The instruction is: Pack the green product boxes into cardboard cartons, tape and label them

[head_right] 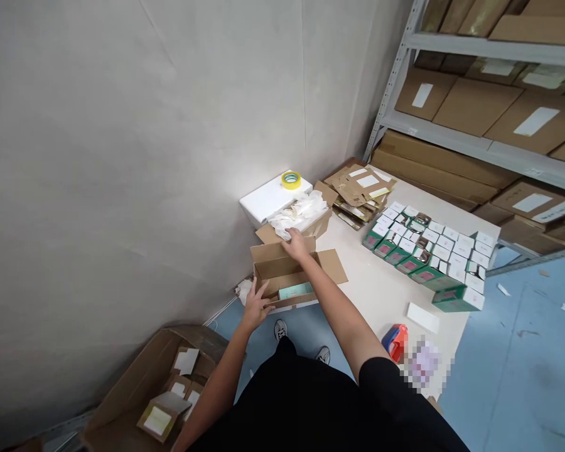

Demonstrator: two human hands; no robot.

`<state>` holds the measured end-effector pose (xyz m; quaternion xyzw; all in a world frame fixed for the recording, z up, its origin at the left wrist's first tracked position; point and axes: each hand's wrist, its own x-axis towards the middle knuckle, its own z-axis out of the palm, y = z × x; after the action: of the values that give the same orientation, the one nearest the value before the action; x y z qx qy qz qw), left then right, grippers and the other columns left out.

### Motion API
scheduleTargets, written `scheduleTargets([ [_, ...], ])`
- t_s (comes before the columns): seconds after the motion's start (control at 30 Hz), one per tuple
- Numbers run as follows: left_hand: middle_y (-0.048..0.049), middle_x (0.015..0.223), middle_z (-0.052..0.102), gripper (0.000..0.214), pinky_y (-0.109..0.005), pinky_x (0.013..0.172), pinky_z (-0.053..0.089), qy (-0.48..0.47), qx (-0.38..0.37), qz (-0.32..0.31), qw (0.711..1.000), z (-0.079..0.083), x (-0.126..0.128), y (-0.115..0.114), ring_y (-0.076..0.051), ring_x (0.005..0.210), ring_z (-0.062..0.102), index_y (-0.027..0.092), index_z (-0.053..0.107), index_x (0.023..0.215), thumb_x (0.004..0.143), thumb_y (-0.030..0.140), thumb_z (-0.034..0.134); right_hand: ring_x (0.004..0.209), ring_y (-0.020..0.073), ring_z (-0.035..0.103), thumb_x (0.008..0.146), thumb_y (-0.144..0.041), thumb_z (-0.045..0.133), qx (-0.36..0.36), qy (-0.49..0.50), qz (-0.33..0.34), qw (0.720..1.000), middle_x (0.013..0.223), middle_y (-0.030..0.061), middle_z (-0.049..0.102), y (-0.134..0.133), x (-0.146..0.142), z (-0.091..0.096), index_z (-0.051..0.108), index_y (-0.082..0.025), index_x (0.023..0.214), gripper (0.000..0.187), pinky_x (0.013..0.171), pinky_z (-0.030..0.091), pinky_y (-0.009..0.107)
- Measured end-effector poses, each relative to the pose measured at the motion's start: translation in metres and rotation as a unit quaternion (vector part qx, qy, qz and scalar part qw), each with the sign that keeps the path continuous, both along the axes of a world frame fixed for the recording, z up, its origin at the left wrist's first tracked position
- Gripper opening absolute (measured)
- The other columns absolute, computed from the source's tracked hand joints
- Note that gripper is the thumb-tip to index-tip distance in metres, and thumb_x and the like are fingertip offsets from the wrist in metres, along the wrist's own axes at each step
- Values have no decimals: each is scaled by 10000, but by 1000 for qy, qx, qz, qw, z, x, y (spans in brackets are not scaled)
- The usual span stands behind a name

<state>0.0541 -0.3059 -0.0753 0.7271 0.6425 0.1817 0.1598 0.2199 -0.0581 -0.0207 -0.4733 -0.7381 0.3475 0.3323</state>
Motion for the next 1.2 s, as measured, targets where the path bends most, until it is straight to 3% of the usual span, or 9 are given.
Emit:
scheduleTargets([
  [0.27,-23,1641,410,41,-674,1222,249,-31,-15,-40,999,-7,-41,18,-415,1593,33,245,819,834,827,254,780,1138,310,651,760,-221,775,-47,-201,-12,978,1380,135,620,70,-57,-13,677,-202,1318,567,1028,485,376],
  [0.4,-14,1657,381,68,-673,1233,224,-46,-11,-69,997,-10,-51,25,-410,1594,34,246,821,859,842,258,756,1081,278,671,793,-140,708,-45,-261,-1,964,1160,114,744,89,-72,-21,763,-212,1144,363,976,485,338],
  [0.5,-14,1660,376,74,-669,1235,217,-61,-5,-77,995,-12,-56,27,-414,1592,42,247,820,860,849,270,751,1068,279,671,888,-177,609,-10,-262,-29,965,1119,125,761,96,-75,-19,779,-193,1096,268,970,486,353],
  [0.67,-27,1651,394,71,-669,1225,231,-82,-13,-74,994,-17,-58,33,-411,1591,55,238,817,840,849,269,753,1126,277,654,956,-222,535,64,-195,-66,977,1230,118,729,106,-69,2,754,-190,1200,329,1020,477,380],
  [0.8,-21,1659,378,111,-697,1199,255,-95,-24,-65,993,-18,-53,37,-428,1587,58,227,804,790,867,273,738,1141,267,666,898,-149,590,58,-216,-16,975,1240,95,736,109,-65,14,774,-202,1164,328,1041,481,373],
  [0.9,-8,1677,341,170,-723,1173,276,-93,-26,-60,994,-15,-50,37,-438,1585,53,222,792,757,895,281,711,1118,257,686,827,-137,688,9,-240,72,968,1194,67,760,101,-60,13,796,-219,1089,295,1021,505,344],
  [0.97,-10,1681,332,171,-722,1168,287,-85,-20,-59,994,-11,-49,37,-439,1585,51,220,791,757,897,280,713,1090,240,698,815,-133,694,-7,-231,89,969,1175,48,769,93,-55,9,794,-231,1073,294,1001,517,324],
  [1.2,-28,1674,347,95,-681,1202,274,-54,-18,-65,996,-4,-47,32,-433,1585,71,212,794,762,847,247,767,1078,267,671,881,-240,593,63,-153,-116,979,1156,107,739,83,-24,1,739,-173,1132,298,971,521,372],
])
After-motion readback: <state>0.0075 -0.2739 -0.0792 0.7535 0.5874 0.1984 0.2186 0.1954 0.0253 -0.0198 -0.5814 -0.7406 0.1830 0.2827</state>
